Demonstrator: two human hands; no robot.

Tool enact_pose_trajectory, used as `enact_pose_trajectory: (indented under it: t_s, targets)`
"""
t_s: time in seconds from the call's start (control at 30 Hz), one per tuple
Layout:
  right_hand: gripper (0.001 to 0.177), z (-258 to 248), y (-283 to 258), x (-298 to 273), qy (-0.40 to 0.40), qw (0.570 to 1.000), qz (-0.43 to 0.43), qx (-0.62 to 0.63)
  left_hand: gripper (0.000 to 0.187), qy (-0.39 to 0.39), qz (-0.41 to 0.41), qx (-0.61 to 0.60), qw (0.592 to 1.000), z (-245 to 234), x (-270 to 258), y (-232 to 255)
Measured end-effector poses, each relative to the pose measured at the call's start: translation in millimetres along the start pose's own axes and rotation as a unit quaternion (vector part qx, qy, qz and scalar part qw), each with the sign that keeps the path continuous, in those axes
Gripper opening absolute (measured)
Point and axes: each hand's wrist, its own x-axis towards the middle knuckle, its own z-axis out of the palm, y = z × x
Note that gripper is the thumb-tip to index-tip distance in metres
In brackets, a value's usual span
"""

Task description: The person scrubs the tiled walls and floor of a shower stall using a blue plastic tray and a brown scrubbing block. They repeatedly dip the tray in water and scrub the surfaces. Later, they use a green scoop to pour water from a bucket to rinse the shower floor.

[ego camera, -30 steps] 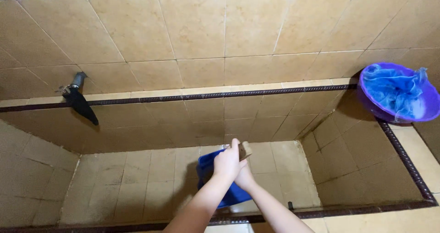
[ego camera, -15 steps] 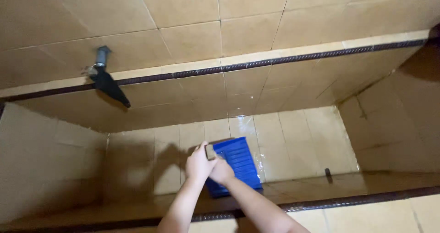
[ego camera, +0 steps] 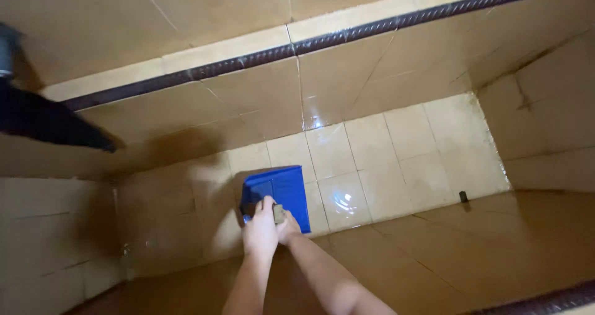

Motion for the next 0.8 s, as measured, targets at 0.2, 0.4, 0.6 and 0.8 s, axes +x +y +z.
enact_pose_trajectory:
  t_s: [0.2, 0.4, 0.6, 0.8]
  targets:
    - [0.049, 32, 84, 46, 0.05, 0.986, -0.139, 0.074, 0.049, 0.006, -0.021, -0.032, 0.999, 38, 28, 5]
    - [0.042, 16, 91, 61, 0.102, 0.983, -0.04, 0.149, 0.046, 0.047, 0.056, -0.006, 0.997, 47, 57, 32]
    - [0.031, -33, 83, 28, 0.11, 0.974, -0.094, 0.172, 0.03, -0.031, 0.029, 0.032, 0.999, 41, 42, 86]
    - [0.029, -95, 58, -23, 0.044, 0.983, -0.061, 0.166, 0.045, -0.05, -0.005, -0.017, 0.999, 48, 19, 116]
